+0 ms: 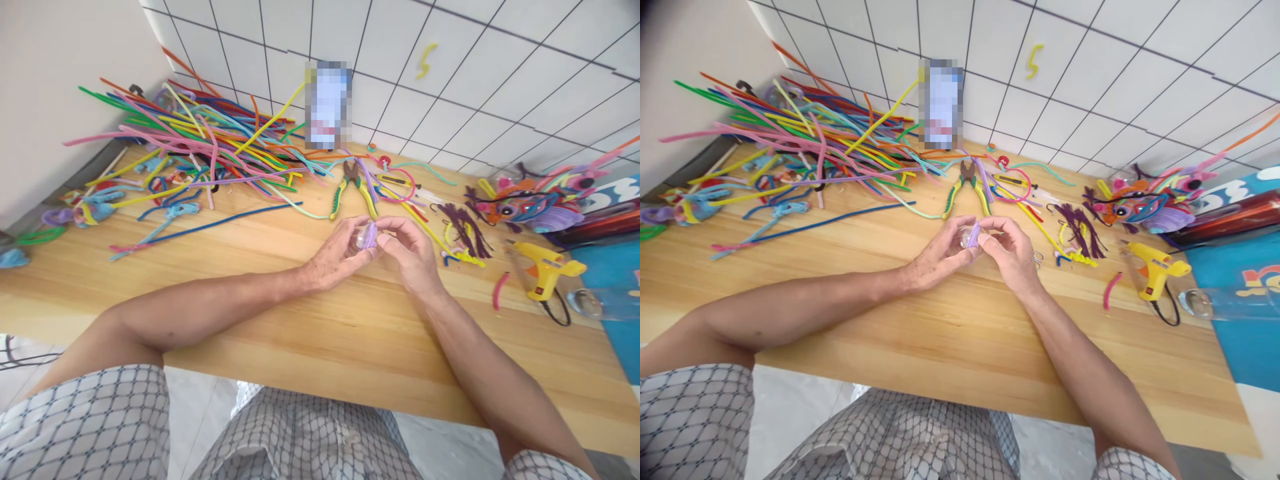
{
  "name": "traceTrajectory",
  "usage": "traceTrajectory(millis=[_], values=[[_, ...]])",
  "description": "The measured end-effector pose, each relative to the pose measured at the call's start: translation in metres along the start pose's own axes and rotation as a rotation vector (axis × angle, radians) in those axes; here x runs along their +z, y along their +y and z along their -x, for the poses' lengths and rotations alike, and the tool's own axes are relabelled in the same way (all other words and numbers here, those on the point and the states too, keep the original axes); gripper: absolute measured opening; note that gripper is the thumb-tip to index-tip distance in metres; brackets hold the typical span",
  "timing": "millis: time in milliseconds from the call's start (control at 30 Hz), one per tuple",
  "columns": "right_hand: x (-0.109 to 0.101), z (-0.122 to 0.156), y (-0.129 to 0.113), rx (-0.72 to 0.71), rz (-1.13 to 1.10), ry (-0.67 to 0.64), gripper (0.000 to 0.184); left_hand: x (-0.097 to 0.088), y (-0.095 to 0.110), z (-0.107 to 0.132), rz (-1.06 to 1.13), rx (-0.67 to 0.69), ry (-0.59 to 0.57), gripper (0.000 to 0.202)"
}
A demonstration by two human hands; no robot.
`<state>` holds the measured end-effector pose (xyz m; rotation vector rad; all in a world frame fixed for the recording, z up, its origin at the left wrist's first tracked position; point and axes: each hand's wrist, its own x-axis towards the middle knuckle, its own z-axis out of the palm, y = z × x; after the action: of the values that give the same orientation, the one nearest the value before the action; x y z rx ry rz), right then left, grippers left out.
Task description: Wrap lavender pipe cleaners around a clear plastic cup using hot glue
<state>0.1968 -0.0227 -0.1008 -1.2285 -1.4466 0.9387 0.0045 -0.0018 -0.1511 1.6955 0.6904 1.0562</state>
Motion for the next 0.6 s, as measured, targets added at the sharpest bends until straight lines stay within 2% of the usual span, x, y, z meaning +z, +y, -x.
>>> traceTrajectory(millis=[333, 600], values=[[0.0002, 0.0017, 0.0009, 0.006, 0.060, 0.001, 0.022, -0.0003, 0.0006, 0.0004, 0.005, 0.008, 0.005, 0.061], [0.0007, 0.0005, 0.0028, 0.041, 0.019, 0.008, 0.023, 0.0011, -0.0037, -0.0002, -0.014, 0.024, -0.013, 0.066]])
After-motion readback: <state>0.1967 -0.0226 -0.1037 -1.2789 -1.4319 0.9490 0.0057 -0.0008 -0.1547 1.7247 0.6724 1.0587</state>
